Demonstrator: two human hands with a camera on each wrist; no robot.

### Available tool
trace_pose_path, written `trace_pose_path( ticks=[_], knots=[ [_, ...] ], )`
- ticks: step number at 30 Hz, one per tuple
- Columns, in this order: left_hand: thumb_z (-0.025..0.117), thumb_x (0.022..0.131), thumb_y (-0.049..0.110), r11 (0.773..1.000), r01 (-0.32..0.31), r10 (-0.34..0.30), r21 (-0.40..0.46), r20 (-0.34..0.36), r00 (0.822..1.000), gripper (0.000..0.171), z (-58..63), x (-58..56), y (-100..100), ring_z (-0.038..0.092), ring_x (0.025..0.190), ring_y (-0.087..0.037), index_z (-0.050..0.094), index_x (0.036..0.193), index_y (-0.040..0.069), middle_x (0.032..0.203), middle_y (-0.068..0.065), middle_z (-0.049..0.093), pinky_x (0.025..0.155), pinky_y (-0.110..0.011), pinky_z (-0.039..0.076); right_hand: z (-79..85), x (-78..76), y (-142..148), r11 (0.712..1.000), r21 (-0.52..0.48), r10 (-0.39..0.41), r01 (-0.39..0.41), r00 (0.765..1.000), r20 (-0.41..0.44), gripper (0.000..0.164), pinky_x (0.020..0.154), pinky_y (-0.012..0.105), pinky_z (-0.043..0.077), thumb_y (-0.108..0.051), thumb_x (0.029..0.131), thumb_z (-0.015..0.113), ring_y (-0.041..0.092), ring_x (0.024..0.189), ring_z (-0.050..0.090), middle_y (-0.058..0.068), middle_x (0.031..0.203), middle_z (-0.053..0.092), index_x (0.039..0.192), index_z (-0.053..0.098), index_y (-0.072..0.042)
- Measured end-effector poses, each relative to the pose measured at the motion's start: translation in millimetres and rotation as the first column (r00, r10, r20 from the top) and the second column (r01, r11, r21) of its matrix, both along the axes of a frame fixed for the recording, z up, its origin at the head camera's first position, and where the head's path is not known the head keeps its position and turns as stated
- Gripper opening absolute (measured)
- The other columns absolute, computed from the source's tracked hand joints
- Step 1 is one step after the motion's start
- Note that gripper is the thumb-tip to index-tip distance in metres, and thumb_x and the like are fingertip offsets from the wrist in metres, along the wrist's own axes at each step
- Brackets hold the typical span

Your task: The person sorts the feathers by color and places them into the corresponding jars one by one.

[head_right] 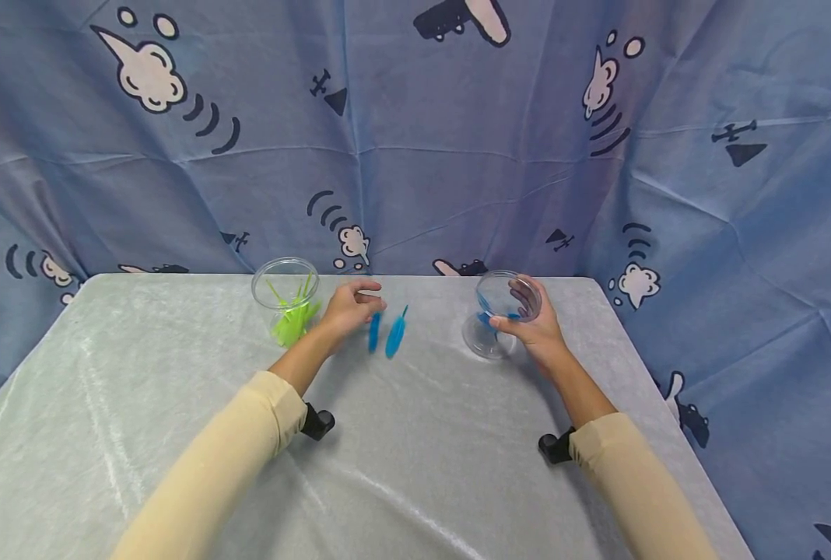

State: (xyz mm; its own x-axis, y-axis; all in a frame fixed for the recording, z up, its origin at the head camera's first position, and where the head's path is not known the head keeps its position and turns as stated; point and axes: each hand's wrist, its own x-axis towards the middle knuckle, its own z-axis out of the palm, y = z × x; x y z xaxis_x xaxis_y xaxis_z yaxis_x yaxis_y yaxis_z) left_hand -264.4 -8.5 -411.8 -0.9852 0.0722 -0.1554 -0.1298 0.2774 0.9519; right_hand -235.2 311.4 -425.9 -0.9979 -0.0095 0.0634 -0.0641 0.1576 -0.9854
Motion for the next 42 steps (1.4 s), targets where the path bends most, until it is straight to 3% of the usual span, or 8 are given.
trace_pose_path(
  ticks=[6, 14, 22, 33, 42],
  knots=[
    [0.07, 0.091, 0.005, 0.998, -0.034, 0.035, -0.059, 0.022, 0.999, 0.039, -9.2, 0.5, -4, 0.064, 0.104, -0.028, 0.062, 0.13, 0.003, 0.115, -0.016, 0.066, 0.088, -0.037, 0.054, 0.1, -0.3, -1, 1.0, 0.002, 0.009, -0.009, 1.0, 0.003, 0.086, 0.121, 0.052, 0.009, 0.0, 0.088, 0.073, 0.027, 0.148, 0.021, 0.015, 0.159, 0.027, 0.155, 0.021, -0.014],
    [0.072, 0.088, 0.001, 0.993, -0.015, 0.018, -0.114, 0.022, 1.0, 0.041, -21.6, 1.2, -7, 0.063, 0.109, -0.029, 0.063, 0.128, 0.003, 0.117, -0.018, 0.066, 0.094, -0.04, 0.052, -1.5, -1.3, -1, 1.0, 0.003, 0.001, -0.001, 1.0, 0.004, 0.087, 0.121, 0.052, 0.009, 0.001, 0.087, 0.074, 0.026, 0.148, 0.022, 0.014, 0.159, 0.028, 0.155, 0.022, -0.016],
    [0.075, 0.083, -0.001, 0.966, -0.013, -0.015, -0.257, -0.107, 0.994, 0.038, -30.7, 3.7, -7, 0.065, 0.099, -0.027, 0.066, 0.12, 0.001, 0.107, -0.016, 0.069, 0.09, -0.039, 0.052, -2.6, -1.3, -1, 1.0, -0.016, 0.011, -0.012, 1.0, -0.018, 0.085, 0.121, 0.052, 0.011, 0.005, 0.087, 0.072, 0.027, 0.147, 0.023, 0.015, 0.158, 0.028, 0.154, 0.023, -0.014],
    [0.081, 0.078, 0.003, 0.928, -0.043, -0.034, -0.371, -0.199, 0.979, 0.042, -42.1, 4.2, -2, 0.064, 0.09, -0.023, 0.067, 0.117, 0.005, 0.098, -0.009, 0.07, 0.085, -0.039, 0.052, -1.7, -0.1, -2, 0.998, -0.061, 0.028, -0.03, 0.999, -0.036, 0.084, 0.121, 0.052, 0.009, 0.007, 0.087, 0.07, 0.027, 0.145, 0.024, 0.016, 0.156, 0.028, 0.153, 0.023, -0.013],
    [0.079, 0.077, -0.004, 0.929, -0.061, -0.011, -0.364, -0.191, 0.981, 0.042, -41.3, 3.3, 0, 0.064, 0.086, -0.021, 0.067, 0.116, 0.006, 0.094, -0.008, 0.068, 0.083, -0.038, 0.052, -2.5, -0.1, -2, 0.997, -0.071, 0.02, -0.023, 0.999, -0.037, 0.083, 0.122, 0.051, 0.007, 0.009, 0.086, 0.07, 0.025, 0.145, 0.025, 0.017, 0.156, 0.029, 0.152, 0.025, -0.014]
  ],
)
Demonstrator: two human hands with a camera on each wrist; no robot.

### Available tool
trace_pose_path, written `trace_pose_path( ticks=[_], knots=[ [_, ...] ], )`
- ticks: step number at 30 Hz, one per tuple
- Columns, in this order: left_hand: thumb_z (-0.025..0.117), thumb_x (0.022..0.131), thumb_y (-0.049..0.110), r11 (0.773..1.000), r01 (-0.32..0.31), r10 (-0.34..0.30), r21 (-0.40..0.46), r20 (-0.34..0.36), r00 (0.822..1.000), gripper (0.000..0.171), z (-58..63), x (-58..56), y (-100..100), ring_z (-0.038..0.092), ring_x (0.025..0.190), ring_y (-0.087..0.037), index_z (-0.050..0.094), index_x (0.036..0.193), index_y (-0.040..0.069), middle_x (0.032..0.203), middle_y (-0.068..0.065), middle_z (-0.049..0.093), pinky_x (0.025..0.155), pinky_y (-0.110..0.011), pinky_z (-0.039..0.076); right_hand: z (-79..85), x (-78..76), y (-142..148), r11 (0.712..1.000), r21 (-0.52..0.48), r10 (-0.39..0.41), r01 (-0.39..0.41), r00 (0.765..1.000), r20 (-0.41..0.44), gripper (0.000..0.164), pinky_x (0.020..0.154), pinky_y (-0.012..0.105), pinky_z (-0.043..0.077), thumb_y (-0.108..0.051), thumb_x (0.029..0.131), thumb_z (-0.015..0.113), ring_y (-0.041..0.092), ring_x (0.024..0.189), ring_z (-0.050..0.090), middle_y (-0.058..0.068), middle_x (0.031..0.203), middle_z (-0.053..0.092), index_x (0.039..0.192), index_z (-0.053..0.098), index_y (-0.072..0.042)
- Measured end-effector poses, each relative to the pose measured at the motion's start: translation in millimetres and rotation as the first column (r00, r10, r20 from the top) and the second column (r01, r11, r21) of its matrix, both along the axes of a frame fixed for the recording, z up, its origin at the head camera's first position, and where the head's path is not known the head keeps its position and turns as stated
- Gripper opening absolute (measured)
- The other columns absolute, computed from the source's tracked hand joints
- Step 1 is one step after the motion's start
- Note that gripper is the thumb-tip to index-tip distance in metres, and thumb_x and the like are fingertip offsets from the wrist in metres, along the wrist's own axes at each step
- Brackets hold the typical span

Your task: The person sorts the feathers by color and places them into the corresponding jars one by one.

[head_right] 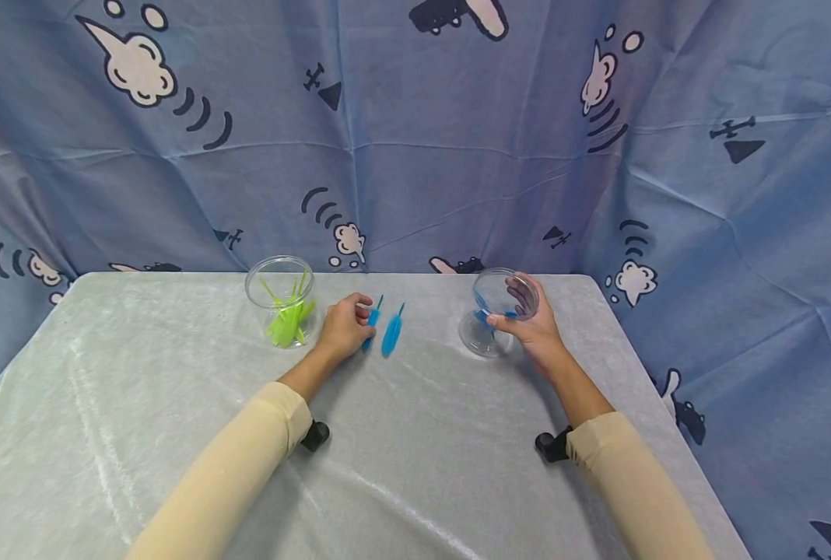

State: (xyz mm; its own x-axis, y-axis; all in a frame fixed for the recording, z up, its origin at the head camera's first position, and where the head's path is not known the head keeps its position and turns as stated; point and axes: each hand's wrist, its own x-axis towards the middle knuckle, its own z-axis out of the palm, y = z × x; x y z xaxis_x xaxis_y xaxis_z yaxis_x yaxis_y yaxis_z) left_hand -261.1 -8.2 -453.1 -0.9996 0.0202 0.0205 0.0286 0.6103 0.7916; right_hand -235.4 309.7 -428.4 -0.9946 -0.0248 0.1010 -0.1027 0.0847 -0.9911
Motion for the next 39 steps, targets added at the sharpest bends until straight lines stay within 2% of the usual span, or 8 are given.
trace_pose_path(
  ticks=[7, 12, 17, 23, 28, 34, 39],
  knots=[
    [0.076, 0.076, -0.008, 0.999, -0.005, 0.005, 0.042, -0.002, 1.0, 0.043, 0.6, 0.1, -2, 0.067, 0.086, -0.022, 0.068, 0.116, 0.004, 0.095, -0.01, 0.071, 0.082, -0.037, 0.053, 0.1, 0.6, 0, 1.0, -0.005, 0.002, -0.002, 1.0, -0.001, 0.084, 0.122, 0.051, 0.007, 0.009, 0.086, 0.07, 0.025, 0.145, 0.025, 0.015, 0.156, 0.029, 0.153, 0.024, -0.014],
    [0.075, 0.076, -0.009, 0.995, -0.008, 0.004, 0.103, 0.033, 0.999, 0.045, -1.1, -2.3, -4, 0.065, 0.087, -0.025, 0.067, 0.119, 0.003, 0.094, -0.011, 0.071, 0.083, -0.038, 0.053, 0.2, 0.6, 0, 1.0, 0.004, 0.001, -0.001, 1.0, -0.001, 0.085, 0.122, 0.051, 0.007, 0.009, 0.087, 0.07, 0.026, 0.145, 0.024, 0.016, 0.157, 0.029, 0.154, 0.023, -0.014],
    [0.077, 0.076, -0.009, 0.983, -0.014, 0.001, 0.181, 0.074, 0.997, 0.046, -0.8, -3.9, -7, 0.068, 0.088, -0.027, 0.066, 0.12, 0.001, 0.092, -0.013, 0.072, 0.085, -0.039, 0.054, 0.2, 0.8, 0, 1.0, 0.002, -0.001, 0.001, 1.0, -0.002, 0.085, 0.122, 0.051, 0.007, 0.009, 0.086, 0.07, 0.026, 0.145, 0.024, 0.015, 0.157, 0.029, 0.154, 0.023, -0.014],
    [0.076, 0.081, -0.005, 0.961, -0.009, -0.017, 0.277, 0.09, 0.996, 0.042, 2.5, -2.9, -6, 0.071, 0.086, -0.024, 0.066, 0.121, 0.001, 0.093, -0.012, 0.074, 0.079, -0.033, 0.056, 0.6, 1.0, 0, 1.0, 0.002, 0.0, 0.0, 1.0, -0.002, 0.085, 0.121, 0.051, 0.007, 0.01, 0.086, 0.07, 0.027, 0.145, 0.024, 0.016, 0.157, 0.029, 0.153, 0.024, -0.014],
    [0.074, 0.083, -0.006, 0.935, 0.007, -0.031, 0.354, 0.063, 0.998, 0.039, 11.2, -2.1, -1, 0.072, 0.085, -0.023, 0.066, 0.121, -0.001, 0.094, -0.013, 0.075, 0.077, -0.031, 0.057, 1.1, 1.3, -1, 1.0, 0.003, -0.002, 0.002, 1.0, -0.005, 0.084, 0.121, 0.052, 0.007, 0.01, 0.086, 0.07, 0.028, 0.145, 0.024, 0.016, 0.156, 0.029, 0.153, 0.024, -0.013],
    [0.074, 0.084, -0.007, 0.9, 0.034, -0.051, 0.434, 0.027, 0.998, 0.035, 26.2, -2.0, 10, 0.072, 0.083, -0.023, 0.067, 0.117, -0.001, 0.094, -0.014, 0.075, 0.077, -0.029, 0.057, 1.3, 1.5, -1, 1.0, 0.006, -0.006, 0.006, 1.0, -0.002, 0.085, 0.121, 0.053, 0.007, 0.01, 0.086, 0.07, 0.028, 0.146, 0.024, 0.006, 0.15, 0.036, 0.153, 0.023, -0.013],
    [0.074, 0.084, -0.006, 0.869, 0.055, -0.07, 0.491, 0.013, 0.997, 0.032, 42.0, 0.0, 21, 0.071, 0.079, -0.02, 0.069, 0.115, 0.002, 0.092, -0.014, 0.074, 0.074, -0.027, 0.057, 1.9, 1.5, -2, 1.0, 0.015, -0.009, 0.009, 1.0, 0.007, 0.086, 0.121, 0.052, 0.007, 0.01, 0.086, 0.07, 0.028, 0.147, 0.023, 0.013, 0.156, 0.031, 0.154, 0.022, -0.013]
  ],
)
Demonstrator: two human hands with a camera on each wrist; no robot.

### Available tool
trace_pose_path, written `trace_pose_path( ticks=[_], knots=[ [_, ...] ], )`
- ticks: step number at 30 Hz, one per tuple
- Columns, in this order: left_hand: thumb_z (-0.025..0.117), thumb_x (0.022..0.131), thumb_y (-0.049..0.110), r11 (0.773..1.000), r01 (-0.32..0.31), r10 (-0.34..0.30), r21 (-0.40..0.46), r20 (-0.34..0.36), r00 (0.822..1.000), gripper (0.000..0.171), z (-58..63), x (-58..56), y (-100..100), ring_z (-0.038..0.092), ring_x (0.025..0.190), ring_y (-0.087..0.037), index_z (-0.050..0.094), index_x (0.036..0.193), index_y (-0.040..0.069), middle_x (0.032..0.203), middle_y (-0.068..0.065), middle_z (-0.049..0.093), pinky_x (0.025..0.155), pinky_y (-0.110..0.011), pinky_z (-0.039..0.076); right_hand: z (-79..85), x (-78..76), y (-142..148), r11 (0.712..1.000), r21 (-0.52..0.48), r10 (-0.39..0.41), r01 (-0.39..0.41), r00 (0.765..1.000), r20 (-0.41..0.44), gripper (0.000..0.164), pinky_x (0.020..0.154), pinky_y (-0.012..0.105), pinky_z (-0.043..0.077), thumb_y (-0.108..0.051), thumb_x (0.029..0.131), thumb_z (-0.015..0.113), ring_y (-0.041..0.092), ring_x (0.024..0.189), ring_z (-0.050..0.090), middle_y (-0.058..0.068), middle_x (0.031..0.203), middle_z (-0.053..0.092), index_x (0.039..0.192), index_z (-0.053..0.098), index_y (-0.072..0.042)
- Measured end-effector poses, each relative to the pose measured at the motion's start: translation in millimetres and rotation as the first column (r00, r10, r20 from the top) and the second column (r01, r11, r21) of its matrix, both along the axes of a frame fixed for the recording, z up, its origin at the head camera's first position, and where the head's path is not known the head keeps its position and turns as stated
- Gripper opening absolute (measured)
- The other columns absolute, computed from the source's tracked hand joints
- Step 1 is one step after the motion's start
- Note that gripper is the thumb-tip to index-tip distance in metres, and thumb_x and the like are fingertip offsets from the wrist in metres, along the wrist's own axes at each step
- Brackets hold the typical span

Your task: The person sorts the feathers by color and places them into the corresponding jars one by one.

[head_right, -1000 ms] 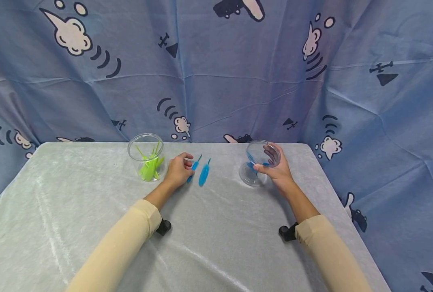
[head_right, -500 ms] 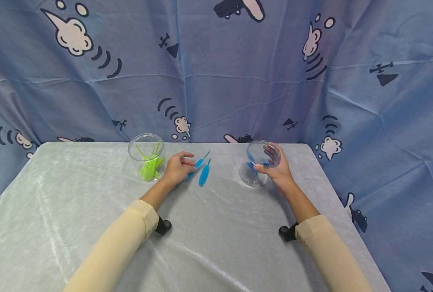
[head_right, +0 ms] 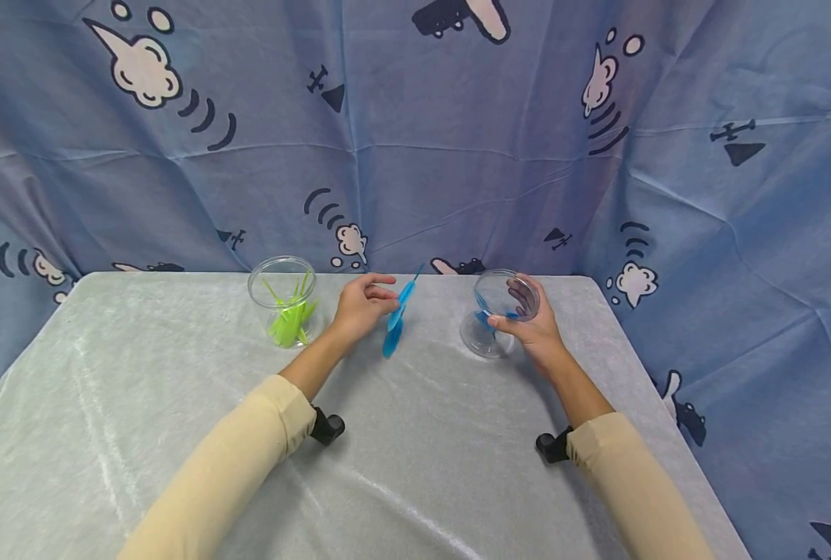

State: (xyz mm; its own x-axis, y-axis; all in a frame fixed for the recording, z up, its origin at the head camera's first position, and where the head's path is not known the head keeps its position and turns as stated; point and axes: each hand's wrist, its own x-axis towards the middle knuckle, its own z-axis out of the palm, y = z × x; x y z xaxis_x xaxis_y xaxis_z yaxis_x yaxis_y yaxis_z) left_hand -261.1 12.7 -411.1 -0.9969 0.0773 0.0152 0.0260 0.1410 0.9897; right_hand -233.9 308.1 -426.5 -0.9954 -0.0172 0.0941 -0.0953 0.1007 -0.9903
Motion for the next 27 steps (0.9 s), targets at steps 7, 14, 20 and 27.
trace_pose_path(
  ticks=[7, 14, 20, 27],
  knots=[
    [0.072, 0.088, -0.003, 0.994, 0.067, -0.065, 0.084, -0.034, 0.997, 0.031, 22.2, 3.6, 19, 0.07, 0.083, -0.021, 0.067, 0.118, 0.002, 0.094, -0.013, 0.072, 0.073, -0.027, 0.056, 0.0, -0.1, 0, 1.0, 0.004, -0.002, 0.002, 1.0, 0.002, 0.086, 0.121, 0.052, 0.007, 0.009, 0.086, 0.07, 0.028, 0.146, 0.023, 0.016, 0.158, 0.028, 0.154, 0.022, -0.013],
    [0.068, 0.09, -0.004, 0.98, 0.126, -0.115, 0.155, -0.078, 0.99, 0.03, 40.8, 12.2, 39, 0.068, 0.083, -0.019, 0.065, 0.12, 0.001, 0.096, -0.011, 0.068, 0.071, -0.025, 0.053, -0.1, 0.3, 1, 1.0, -0.004, 0.006, -0.006, 1.0, -0.001, 0.086, 0.121, 0.052, 0.007, 0.009, 0.087, 0.07, 0.028, 0.146, 0.023, 0.018, 0.158, 0.027, 0.154, 0.022, -0.013],
    [0.068, 0.09, -0.005, 0.974, 0.15, -0.129, 0.169, -0.127, 0.983, 0.028, 46.0, 14.6, 55, 0.064, 0.078, -0.015, 0.066, 0.118, -0.001, 0.095, -0.013, 0.069, 0.069, -0.02, 0.052, -0.8, -0.3, 2, 1.0, 0.001, 0.004, -0.004, 1.0, 0.005, 0.085, 0.121, 0.053, 0.008, 0.007, 0.087, 0.07, 0.029, 0.146, 0.022, 0.018, 0.159, 0.026, 0.155, 0.021, -0.013],
    [0.07, 0.09, -0.004, 0.96, 0.183, -0.15, 0.213, -0.16, 0.976, 0.028, 56.1, 18.0, 69, 0.063, 0.078, -0.012, 0.067, 0.118, 0.001, 0.095, -0.011, 0.07, 0.073, -0.022, 0.055, -1.8, -2.2, 3, 1.0, 0.027, -0.009, 0.009, 1.0, 0.022, 0.084, 0.121, 0.053, 0.009, 0.002, 0.089, 0.071, 0.029, 0.148, 0.021, 0.017, 0.159, 0.026, 0.154, 0.02, -0.014]
  ],
)
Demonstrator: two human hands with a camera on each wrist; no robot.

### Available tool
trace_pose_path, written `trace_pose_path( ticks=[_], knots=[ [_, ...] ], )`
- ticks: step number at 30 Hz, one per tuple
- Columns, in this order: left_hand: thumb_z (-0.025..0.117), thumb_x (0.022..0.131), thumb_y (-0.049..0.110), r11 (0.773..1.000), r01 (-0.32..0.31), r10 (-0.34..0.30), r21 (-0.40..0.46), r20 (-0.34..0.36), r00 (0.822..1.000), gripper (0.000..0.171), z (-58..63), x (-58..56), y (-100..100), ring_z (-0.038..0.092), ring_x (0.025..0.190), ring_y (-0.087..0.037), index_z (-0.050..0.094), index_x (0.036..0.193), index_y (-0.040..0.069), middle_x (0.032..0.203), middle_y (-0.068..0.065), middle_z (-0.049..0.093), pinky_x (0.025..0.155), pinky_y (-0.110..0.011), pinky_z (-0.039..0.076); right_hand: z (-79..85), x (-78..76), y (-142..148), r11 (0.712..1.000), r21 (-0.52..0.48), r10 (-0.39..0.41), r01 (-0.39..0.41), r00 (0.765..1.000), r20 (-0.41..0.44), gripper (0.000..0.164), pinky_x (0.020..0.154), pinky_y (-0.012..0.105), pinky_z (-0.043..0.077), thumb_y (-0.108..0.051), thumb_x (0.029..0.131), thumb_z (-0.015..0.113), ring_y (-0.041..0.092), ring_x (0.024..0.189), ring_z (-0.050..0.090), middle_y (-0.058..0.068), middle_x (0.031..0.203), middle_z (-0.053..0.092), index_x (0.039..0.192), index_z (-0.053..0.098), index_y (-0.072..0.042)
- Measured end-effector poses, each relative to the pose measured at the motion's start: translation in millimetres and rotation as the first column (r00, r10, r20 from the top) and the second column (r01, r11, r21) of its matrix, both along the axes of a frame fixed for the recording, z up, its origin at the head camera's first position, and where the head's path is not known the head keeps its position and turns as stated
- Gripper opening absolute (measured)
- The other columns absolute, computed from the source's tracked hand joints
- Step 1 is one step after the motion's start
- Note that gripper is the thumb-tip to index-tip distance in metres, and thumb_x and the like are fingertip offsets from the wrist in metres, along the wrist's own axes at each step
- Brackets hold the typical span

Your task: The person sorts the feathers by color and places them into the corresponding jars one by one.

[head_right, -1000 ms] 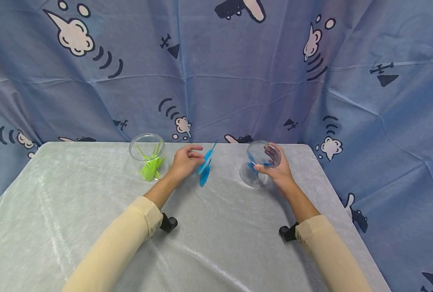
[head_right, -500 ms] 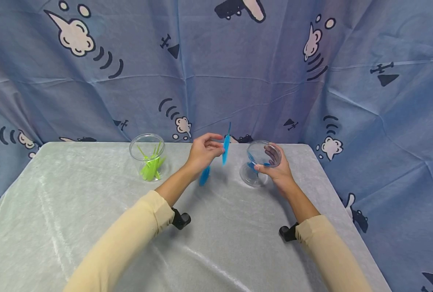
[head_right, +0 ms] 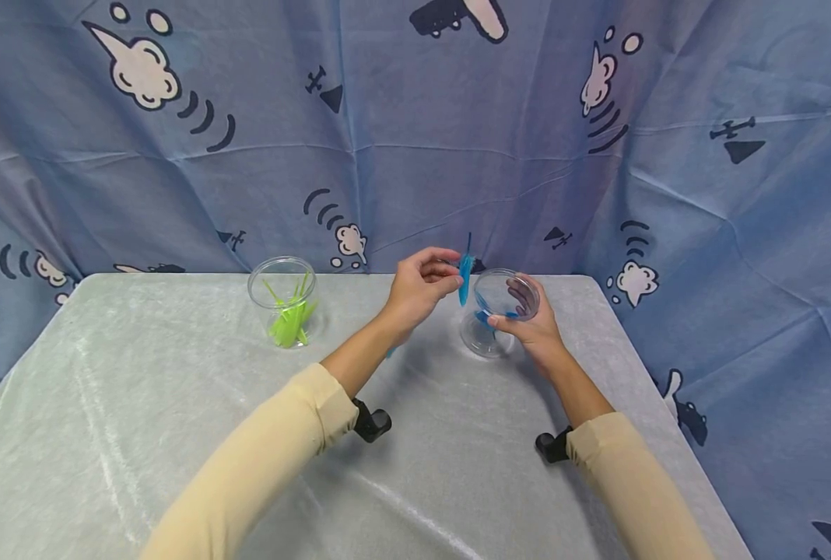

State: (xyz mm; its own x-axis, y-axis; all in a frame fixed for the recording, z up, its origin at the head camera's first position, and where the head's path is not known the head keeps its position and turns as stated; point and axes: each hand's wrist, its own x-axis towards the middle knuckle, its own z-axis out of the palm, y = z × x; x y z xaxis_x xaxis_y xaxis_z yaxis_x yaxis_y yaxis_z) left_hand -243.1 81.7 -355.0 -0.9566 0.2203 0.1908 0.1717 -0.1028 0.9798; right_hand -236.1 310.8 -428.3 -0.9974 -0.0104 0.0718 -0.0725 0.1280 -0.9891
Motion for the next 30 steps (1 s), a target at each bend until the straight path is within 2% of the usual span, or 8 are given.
trace_pose_path(
  ticks=[6, 12, 18, 21, 25, 30],
  knots=[
    [0.069, 0.092, -0.002, 1.0, 0.006, -0.006, 0.002, 0.002, 1.0, 0.026, 6.9, 1.6, 10, 0.063, 0.081, -0.013, 0.068, 0.117, 0.003, 0.097, -0.009, 0.068, 0.075, -0.023, 0.055, -0.2, 0.3, 0, 1.0, 0.001, 0.004, -0.004, 1.0, -0.009, 0.085, 0.121, 0.054, 0.008, 0.002, 0.089, 0.07, 0.03, 0.148, 0.02, 0.019, 0.159, 0.024, 0.155, 0.018, -0.013],
    [0.068, 0.093, 0.0, 0.993, -0.01, 0.002, -0.118, -0.063, 0.998, 0.027, 9.6, 3.2, 19, 0.064, 0.085, -0.015, 0.065, 0.119, -0.001, 0.099, -0.011, 0.067, 0.075, -0.019, 0.053, 0.3, 0.4, -1, 1.0, 0.013, 0.004, -0.004, 1.0, -0.005, 0.086, 0.12, 0.054, 0.011, 0.001, 0.089, 0.071, 0.03, 0.149, 0.019, 0.017, 0.16, 0.024, 0.155, 0.018, -0.012],
    [0.067, 0.094, 0.002, 0.977, -0.022, -0.009, -0.213, -0.142, 0.99, 0.021, 2.6, 5.9, 28, 0.063, 0.085, -0.011, 0.068, 0.115, 0.001, 0.095, -0.007, 0.067, 0.072, -0.016, 0.052, -0.3, 0.1, 0, 1.0, 0.011, 0.007, -0.007, 1.0, 0.005, 0.086, 0.119, 0.056, 0.011, -0.001, 0.09, 0.071, 0.029, 0.148, 0.019, 0.017, 0.16, 0.023, 0.155, 0.017, -0.013],
    [0.068, 0.094, 0.005, 0.954, -0.042, -0.013, -0.297, -0.183, 0.983, 0.018, -1.9, 7.4, 32, 0.061, 0.083, -0.006, 0.069, 0.112, 0.005, 0.092, -0.002, 0.068, 0.071, -0.013, 0.05, -0.5, 0.6, 0, 1.0, -0.001, 0.014, -0.014, 1.0, -0.002, 0.086, 0.119, 0.057, 0.01, -0.001, 0.09, 0.071, 0.03, 0.149, 0.018, 0.017, 0.159, 0.024, 0.155, 0.017, -0.013],
    [0.069, 0.095, 0.009, 0.904, -0.079, -0.022, -0.419, -0.231, 0.973, 0.012, -4.5, 10.0, 35, 0.059, 0.08, -0.002, 0.072, 0.106, 0.011, 0.089, 0.005, 0.068, 0.069, -0.013, 0.046, -0.4, 0.8, 0, 1.0, -0.015, 0.019, -0.019, 1.0, -0.005, 0.087, 0.12, 0.057, 0.009, 0.0, 0.09, 0.071, 0.03, 0.149, 0.017, 0.017, 0.159, 0.023, 0.156, 0.015, -0.012],
    [0.069, 0.095, 0.013, 0.851, -0.101, -0.033, -0.516, -0.244, 0.969, 0.007, -7.0, 10.5, 36, 0.058, 0.078, -0.002, 0.072, 0.101, 0.015, 0.089, 0.008, 0.069, 0.067, -0.015, 0.044, -0.1, 0.3, -1, 1.0, -0.025, 0.011, -0.011, 1.0, 0.002, 0.09, 0.121, 0.053, 0.009, 0.004, 0.089, 0.069, 0.03, 0.15, 0.015, 0.019, 0.159, 0.021, 0.157, 0.013, -0.011]
  ],
)
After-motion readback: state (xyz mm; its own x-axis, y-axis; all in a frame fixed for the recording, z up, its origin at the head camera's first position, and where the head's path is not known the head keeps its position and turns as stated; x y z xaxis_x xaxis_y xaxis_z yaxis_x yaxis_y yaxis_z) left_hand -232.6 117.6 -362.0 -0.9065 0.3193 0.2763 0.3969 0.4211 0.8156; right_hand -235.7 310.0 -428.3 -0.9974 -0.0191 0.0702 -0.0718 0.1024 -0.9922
